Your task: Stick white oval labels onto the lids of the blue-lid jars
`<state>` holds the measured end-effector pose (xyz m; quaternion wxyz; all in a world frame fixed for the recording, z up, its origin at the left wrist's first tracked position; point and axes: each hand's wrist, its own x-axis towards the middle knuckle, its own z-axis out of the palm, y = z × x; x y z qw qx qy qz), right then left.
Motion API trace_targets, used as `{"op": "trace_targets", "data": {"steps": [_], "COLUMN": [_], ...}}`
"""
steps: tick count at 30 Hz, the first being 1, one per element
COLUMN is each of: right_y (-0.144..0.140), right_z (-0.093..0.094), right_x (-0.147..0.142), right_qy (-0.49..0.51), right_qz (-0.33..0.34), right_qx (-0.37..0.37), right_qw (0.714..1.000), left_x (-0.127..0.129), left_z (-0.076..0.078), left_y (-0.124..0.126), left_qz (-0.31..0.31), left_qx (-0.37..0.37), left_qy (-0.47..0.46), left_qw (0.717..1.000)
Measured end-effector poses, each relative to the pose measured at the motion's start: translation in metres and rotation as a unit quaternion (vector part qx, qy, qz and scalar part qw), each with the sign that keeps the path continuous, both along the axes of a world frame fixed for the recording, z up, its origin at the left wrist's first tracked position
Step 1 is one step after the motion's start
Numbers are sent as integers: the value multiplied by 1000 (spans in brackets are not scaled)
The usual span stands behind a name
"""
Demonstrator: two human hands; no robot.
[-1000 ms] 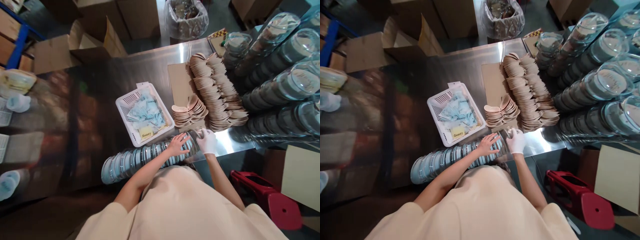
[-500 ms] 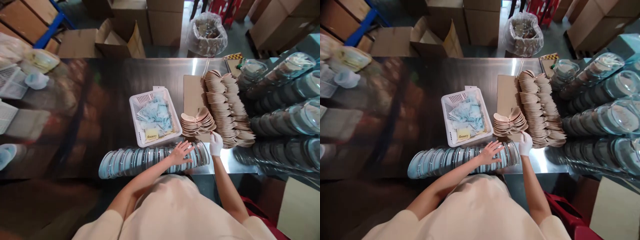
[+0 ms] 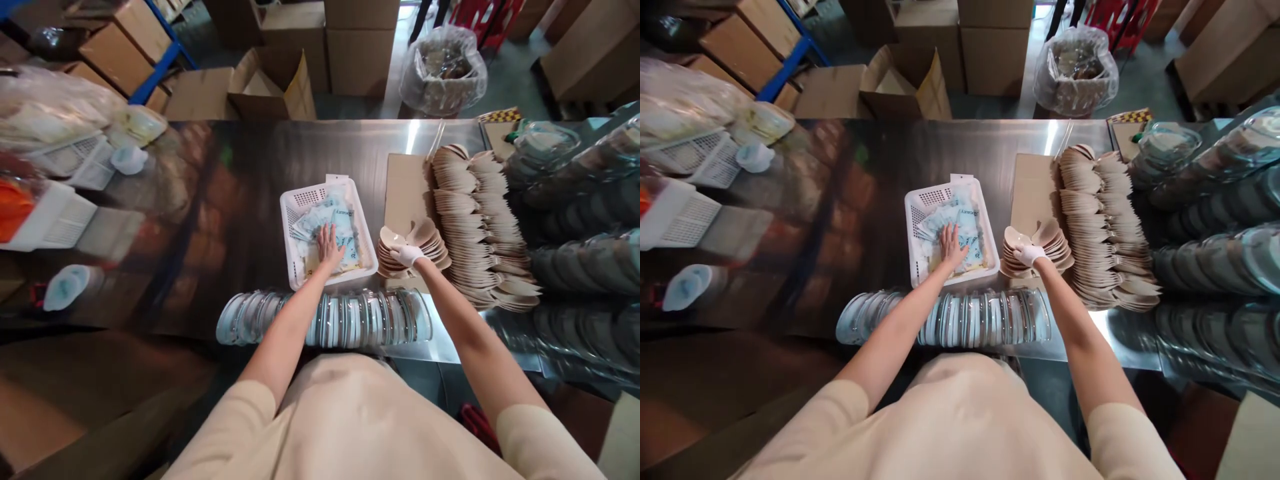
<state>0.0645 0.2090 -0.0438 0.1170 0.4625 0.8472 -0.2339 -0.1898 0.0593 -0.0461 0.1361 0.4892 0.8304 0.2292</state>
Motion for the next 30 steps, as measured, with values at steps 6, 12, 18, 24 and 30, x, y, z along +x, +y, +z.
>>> {"op": "trace_targets", "data": {"steps": [6,12,18,24,30], "right_y": [-33,-44,-45,-106,-167], "right_z": [6,7,11,78,147], "right_x": [-21,-35,-17,42,46], "right_qy": [-20,-4,314,527,522], "right_qz": [-99,-164,-389,-158,157], "right_qx": [27,36,-108,-140,-174], "right_qw": [995,986,859,824,820], "left_x": [-13,-1,32,76,113], "left_z": [-5,11,26,46,50], "left_y": [19,-7,-54,-64,-60], "left_qz": [-107,-86,134,30,72], "left_qx": [-17,35,137,-53,-23], "left_qy": [-58,-90,-442,-726,-720], "left_qw": [992,992,876,685,689]}}
